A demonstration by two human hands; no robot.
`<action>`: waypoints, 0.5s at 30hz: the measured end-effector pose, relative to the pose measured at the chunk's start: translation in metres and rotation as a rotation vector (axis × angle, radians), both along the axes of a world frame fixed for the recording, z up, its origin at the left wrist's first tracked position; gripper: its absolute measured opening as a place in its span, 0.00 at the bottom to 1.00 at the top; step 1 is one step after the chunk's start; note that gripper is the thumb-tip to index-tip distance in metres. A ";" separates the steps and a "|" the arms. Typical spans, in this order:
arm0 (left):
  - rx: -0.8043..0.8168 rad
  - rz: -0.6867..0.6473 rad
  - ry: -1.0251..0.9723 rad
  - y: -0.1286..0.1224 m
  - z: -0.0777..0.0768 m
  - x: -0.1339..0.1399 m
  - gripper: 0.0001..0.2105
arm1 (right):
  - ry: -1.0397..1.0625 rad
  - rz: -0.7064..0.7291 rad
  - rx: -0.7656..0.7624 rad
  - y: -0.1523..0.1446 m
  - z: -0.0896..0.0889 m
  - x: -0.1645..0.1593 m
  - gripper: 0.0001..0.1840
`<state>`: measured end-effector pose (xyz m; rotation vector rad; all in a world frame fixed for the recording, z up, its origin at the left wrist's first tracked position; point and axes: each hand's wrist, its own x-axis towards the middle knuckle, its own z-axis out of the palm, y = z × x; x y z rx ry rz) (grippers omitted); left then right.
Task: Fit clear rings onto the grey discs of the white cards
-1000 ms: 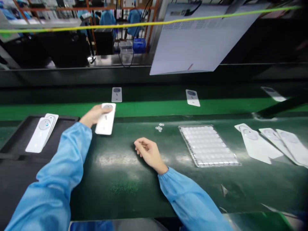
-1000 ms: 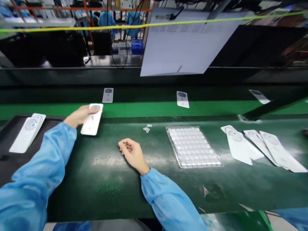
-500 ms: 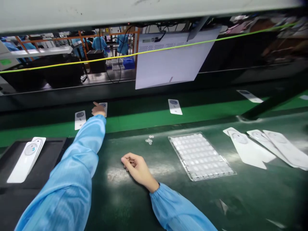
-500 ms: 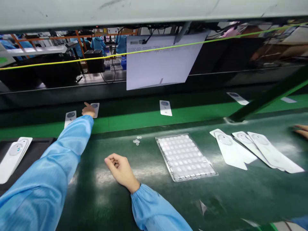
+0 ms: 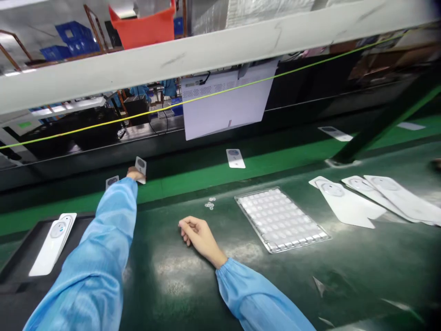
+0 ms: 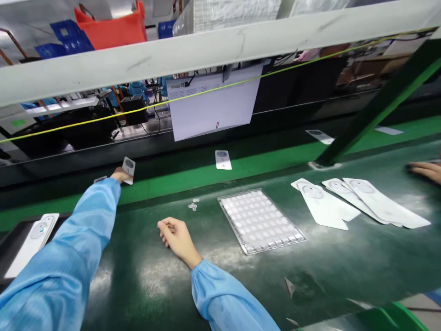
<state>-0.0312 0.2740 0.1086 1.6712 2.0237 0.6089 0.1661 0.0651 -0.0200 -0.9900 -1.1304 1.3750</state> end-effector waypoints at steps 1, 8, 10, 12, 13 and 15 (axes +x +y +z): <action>-0.014 -0.057 -0.061 -0.018 0.001 0.001 0.14 | 0.017 -0.030 0.004 0.004 0.001 0.002 0.31; -0.135 -0.420 -0.643 -0.215 -0.077 0.010 0.25 | 0.044 0.004 -0.002 -0.014 -0.002 -0.011 0.31; -0.182 -0.432 -0.800 -0.253 -0.094 0.010 0.27 | 0.002 0.099 0.042 -0.029 -0.003 -0.017 0.26; -0.185 -0.372 -0.921 -0.269 -0.103 0.010 0.24 | -0.055 0.180 0.091 -0.038 -0.003 -0.021 0.24; -0.162 -0.323 -0.984 -0.271 -0.105 0.011 0.24 | -0.085 0.210 0.105 -0.040 -0.003 -0.021 0.23; -0.095 -0.213 -1.073 -0.267 -0.108 0.015 0.24 | -0.174 0.238 0.149 -0.040 -0.003 -0.020 0.22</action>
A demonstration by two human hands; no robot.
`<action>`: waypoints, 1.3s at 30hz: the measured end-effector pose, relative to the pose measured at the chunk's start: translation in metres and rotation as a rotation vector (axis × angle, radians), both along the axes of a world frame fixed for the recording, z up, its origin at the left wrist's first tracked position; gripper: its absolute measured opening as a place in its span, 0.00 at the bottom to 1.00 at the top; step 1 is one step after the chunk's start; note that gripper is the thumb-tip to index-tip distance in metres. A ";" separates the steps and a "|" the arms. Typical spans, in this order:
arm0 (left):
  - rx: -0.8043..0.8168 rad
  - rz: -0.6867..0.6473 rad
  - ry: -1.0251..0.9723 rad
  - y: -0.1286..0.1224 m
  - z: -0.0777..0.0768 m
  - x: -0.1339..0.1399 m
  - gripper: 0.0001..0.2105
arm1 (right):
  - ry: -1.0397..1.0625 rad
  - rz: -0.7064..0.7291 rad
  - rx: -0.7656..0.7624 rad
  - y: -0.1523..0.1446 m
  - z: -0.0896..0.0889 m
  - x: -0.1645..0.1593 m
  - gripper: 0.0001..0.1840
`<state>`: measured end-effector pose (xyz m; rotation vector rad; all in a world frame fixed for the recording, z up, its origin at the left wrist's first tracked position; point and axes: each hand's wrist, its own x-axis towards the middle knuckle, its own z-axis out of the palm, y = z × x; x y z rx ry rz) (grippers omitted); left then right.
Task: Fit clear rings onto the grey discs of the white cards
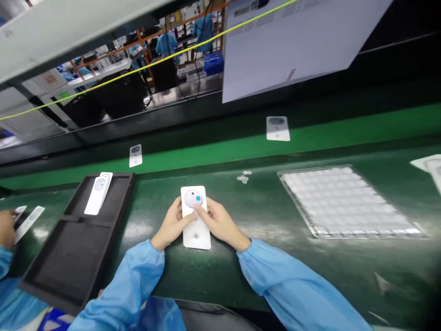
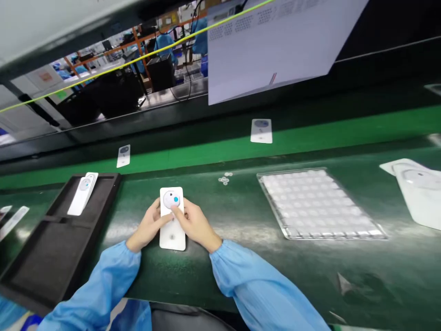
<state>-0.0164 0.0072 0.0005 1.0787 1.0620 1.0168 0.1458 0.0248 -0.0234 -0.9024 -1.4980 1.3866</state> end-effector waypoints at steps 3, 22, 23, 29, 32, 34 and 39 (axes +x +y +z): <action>-0.005 0.136 -0.024 0.009 -0.003 0.008 0.23 | -0.155 0.017 0.106 0.001 0.000 0.004 0.17; -0.040 0.244 0.063 0.008 -0.004 0.019 0.10 | -0.413 -0.367 0.434 -0.006 0.022 0.031 0.13; -0.043 0.249 0.069 0.008 -0.003 0.019 0.09 | -0.408 -0.417 0.486 -0.007 0.021 0.031 0.12; 0.040 0.247 0.123 0.003 0.002 0.019 0.11 | -0.422 -0.173 0.616 -0.010 0.013 0.022 0.15; 0.083 0.244 0.159 0.001 0.001 0.018 0.11 | -0.456 -0.198 0.610 -0.010 0.009 0.020 0.14; 0.124 0.245 0.202 -0.001 -0.001 0.016 0.09 | -0.506 -0.256 0.623 -0.011 0.006 0.020 0.14; 0.169 0.194 0.300 -0.005 -0.009 0.012 0.06 | -0.629 -0.341 0.690 -0.013 0.004 0.020 0.14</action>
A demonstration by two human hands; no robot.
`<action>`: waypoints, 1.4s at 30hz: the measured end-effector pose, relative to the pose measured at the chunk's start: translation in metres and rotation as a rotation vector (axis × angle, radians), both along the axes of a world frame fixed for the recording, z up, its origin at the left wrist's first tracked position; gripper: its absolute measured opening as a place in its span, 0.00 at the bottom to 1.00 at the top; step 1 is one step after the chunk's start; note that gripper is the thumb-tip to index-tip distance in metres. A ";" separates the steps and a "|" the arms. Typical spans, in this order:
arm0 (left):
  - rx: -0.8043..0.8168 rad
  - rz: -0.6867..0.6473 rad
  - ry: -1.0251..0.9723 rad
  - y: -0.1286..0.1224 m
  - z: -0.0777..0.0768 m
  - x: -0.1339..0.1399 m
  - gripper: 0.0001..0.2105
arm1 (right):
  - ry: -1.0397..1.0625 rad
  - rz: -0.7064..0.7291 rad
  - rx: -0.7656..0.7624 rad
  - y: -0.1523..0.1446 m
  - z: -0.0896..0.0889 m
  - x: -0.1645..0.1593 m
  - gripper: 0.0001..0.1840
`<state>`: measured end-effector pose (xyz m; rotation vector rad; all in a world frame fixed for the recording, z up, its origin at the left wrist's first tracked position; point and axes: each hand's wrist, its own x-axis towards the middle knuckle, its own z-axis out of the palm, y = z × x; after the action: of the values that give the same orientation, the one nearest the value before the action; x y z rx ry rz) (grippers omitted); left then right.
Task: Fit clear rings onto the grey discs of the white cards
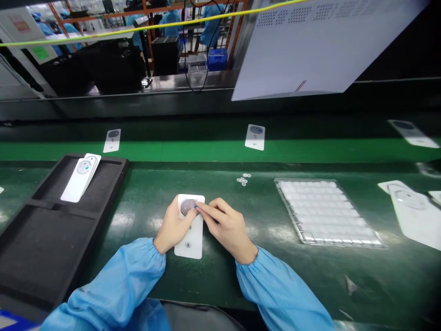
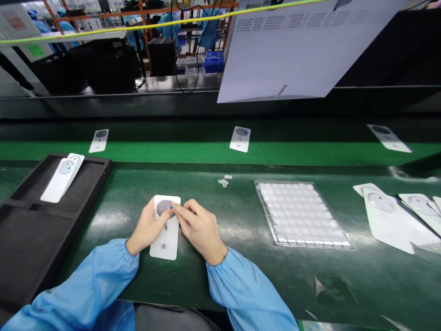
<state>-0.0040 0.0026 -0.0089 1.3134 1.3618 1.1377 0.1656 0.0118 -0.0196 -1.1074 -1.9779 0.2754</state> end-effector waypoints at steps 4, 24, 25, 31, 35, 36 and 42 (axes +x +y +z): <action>-0.034 -0.025 -0.064 -0.002 -0.001 -0.002 0.06 | -0.050 -0.004 0.015 0.000 0.001 -0.001 0.14; -0.036 -0.061 0.022 -0.002 0.001 -0.004 0.15 | 0.274 -0.002 -0.146 -0.003 0.010 0.000 0.09; -0.030 -0.072 0.040 -0.003 0.002 -0.003 0.16 | 0.193 0.002 -0.097 -0.003 0.008 0.000 0.10; -0.003 -0.108 0.136 -0.007 0.005 -0.001 0.17 | -0.119 -0.063 0.052 -0.004 0.004 -0.001 0.12; -0.003 -0.108 0.142 -0.007 0.008 -0.001 0.17 | -0.117 -0.056 -0.057 -0.006 0.005 -0.002 0.13; -0.009 -0.103 0.121 -0.007 0.008 -0.001 0.17 | -0.049 -0.032 -0.108 -0.006 0.005 -0.003 0.12; -0.034 -0.065 -0.036 -0.001 0.003 -0.003 0.17 | 0.567 -0.012 -0.355 0.001 0.015 -0.013 0.11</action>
<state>-0.0072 0.0017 -0.0059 1.2978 1.2979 1.0843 0.1530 0.0126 -0.0048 -1.1034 -1.4447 0.8596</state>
